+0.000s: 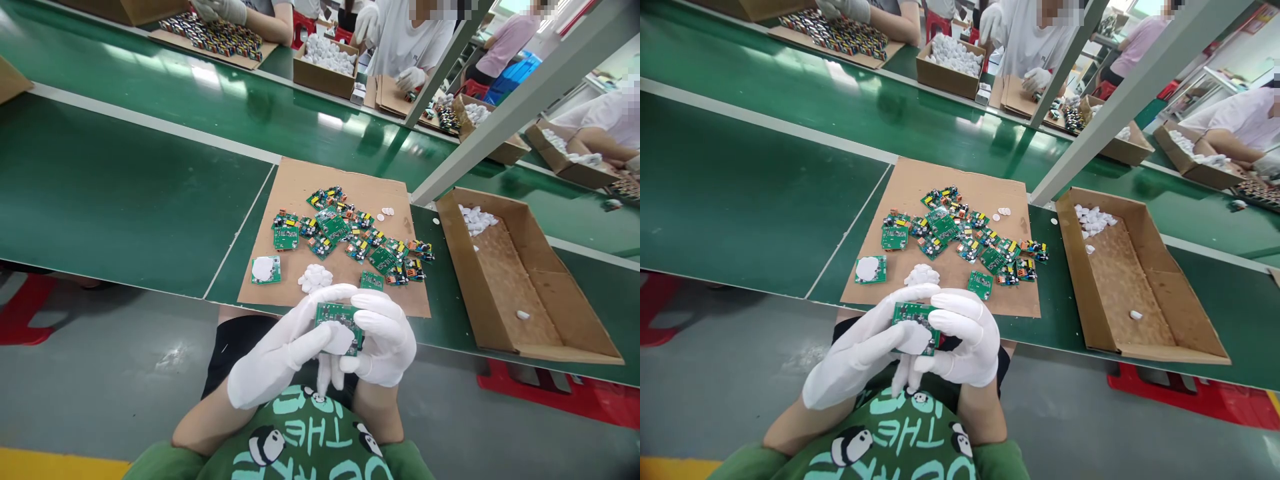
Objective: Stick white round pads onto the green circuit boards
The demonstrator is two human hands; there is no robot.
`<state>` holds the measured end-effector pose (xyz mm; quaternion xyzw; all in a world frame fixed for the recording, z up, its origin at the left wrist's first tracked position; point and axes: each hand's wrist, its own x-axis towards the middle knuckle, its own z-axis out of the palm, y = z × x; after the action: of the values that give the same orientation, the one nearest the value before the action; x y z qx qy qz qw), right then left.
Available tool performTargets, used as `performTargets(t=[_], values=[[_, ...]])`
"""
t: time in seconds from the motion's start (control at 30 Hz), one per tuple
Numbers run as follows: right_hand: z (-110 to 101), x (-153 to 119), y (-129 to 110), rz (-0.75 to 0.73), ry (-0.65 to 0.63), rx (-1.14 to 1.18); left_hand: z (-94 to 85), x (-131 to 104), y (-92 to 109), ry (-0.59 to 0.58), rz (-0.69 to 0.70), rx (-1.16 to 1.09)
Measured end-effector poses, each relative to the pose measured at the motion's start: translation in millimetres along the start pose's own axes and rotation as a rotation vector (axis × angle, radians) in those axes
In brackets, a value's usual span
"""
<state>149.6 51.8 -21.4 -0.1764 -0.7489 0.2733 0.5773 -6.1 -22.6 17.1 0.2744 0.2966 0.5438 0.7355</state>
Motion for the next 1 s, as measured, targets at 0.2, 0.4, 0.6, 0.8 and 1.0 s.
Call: performTargets(t=[0.2, 0.4, 0.6, 0.8, 1.0], values=[[0.0, 2.2, 2.1, -0.028, -0.007, -0.016, -1.4, -2.8, -2.1, 0.000, 0.043, 0.065], [-1.3, 5.3, 3.9, -0.080, -0.007, 0.006, -0.7, -2.4, -2.0, -0.002, 0.034, 0.053], [0.6, 1.4, 3.7, -0.038, 0.004, -0.008, -3.2, -1.9, 1.4, 0.004, 0.014, 0.112], [0.9, -10.7, 9.7, 0.006, -0.040, -0.044, 0.8, -6.5, 2.7, 0.017, -0.031, 0.100], [-0.4, -22.7, 17.9, 0.076, -0.109, -0.034, 2.5, -5.5, 1.2, 0.009, -0.025, 0.036]])
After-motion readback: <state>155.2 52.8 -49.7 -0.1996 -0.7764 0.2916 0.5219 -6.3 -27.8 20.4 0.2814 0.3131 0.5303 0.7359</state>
